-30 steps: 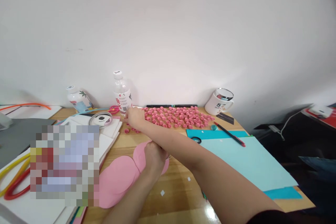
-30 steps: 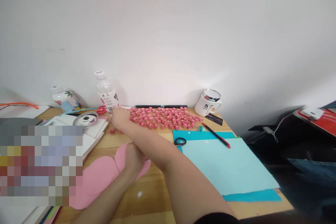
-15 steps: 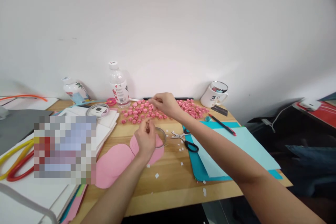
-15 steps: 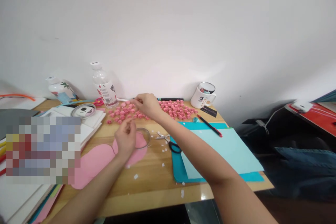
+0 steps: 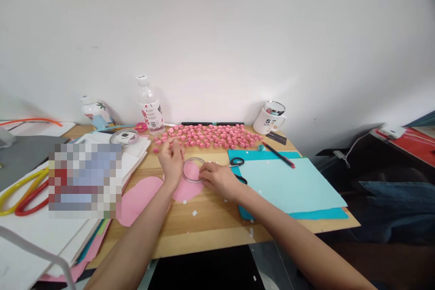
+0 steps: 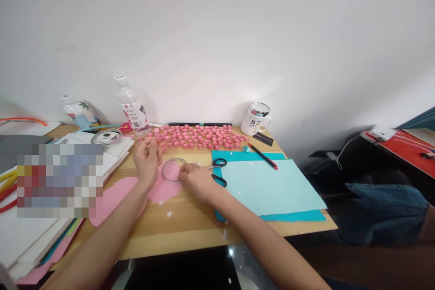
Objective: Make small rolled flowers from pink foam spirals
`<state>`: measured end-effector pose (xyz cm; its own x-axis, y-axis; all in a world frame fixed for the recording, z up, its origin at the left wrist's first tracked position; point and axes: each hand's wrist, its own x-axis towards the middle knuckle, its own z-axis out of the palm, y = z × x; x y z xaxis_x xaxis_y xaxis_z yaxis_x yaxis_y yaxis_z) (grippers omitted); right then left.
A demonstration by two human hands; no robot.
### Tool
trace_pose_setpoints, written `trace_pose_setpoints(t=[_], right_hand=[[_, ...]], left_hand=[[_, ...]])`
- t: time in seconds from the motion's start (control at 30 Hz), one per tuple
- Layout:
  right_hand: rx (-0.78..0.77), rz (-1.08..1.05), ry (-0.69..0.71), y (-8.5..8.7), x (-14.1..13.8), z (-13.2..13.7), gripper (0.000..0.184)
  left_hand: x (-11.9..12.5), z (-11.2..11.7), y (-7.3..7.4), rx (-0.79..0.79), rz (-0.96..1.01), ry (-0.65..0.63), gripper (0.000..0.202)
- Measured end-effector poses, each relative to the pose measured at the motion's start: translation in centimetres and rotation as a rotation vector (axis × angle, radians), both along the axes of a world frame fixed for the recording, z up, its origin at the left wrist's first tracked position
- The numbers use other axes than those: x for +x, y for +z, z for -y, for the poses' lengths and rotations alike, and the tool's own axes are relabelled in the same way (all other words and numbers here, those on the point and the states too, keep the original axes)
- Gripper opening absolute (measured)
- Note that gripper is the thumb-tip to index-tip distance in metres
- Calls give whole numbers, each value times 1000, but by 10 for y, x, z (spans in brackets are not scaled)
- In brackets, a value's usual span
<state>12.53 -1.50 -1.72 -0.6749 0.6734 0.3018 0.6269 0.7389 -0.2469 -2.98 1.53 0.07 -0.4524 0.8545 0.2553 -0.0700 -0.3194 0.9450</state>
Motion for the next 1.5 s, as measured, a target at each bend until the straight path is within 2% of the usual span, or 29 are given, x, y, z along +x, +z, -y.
trace_pose_setpoints(t=[0.07,0.13,0.2,0.27,0.33,0.4,0.47,0.57,0.63,0.73,0.9,1.03,1.13,1.2,1.27,1.3,1.37,1.43,1.5], right_hand=[[35,-1,8,-3,-1,-2,12],[54,-35,13,-4,-1,-3,11],[70,-93,0,-3,2,-1,11],[96,-158,-46,2,8,3,11],[131,-191,-124,10,18,7,11],[196,-172,-239,16,33,12,12],[280,-106,-368,19,51,16,16],[324,50,-556,16,78,21,18],[268,169,-690,12,92,22,19],[145,289,-827,7,104,23,18],[-46,400,-901,8,105,24,19],[-65,349,-892,9,101,28,19],[-79,96,-778,12,90,30,18],[-208,-202,-586,16,76,30,17],[-441,-533,-418,20,58,28,22],[-547,-670,-346,22,48,27,30],[-721,-875,-176,26,29,24,55],[-789,-1003,-68,29,12,22,71],[-822,-1121,-48,32,0,19,65]], left_hand=[[-4,0,12,-5,-52,-95,17],[-8,2,28,17,-121,-136,17],[-13,4,44,10,-177,-185,17],[-20,5,53,-14,-291,-234,17],[-29,5,51,-62,-529,-275,13],[-40,5,39,-145,-803,-279,5],[-51,6,22,-199,-1046,-350,17],[-61,8,4,-316,-1257,-446,36],[-63,8,-1,-374,-1330,-478,46],[-63,6,1,-421,-1335,-512,57],[-60,7,14,-467,-1293,-575,42],[-59,11,22,-473,-1235,-540,44],[-56,13,28,-455,-1163,-507,28],[-51,14,33,-434,-1095,-494,18],[-42,17,40,-402,-1008,-483,15],[-37,19,45,-377,-939,-473,14],[-25,24,53,-265,-619,-392,15],[-16,28,59,-219,-423,-369,27],[-10,31,61,-239,-304,-410,36]])
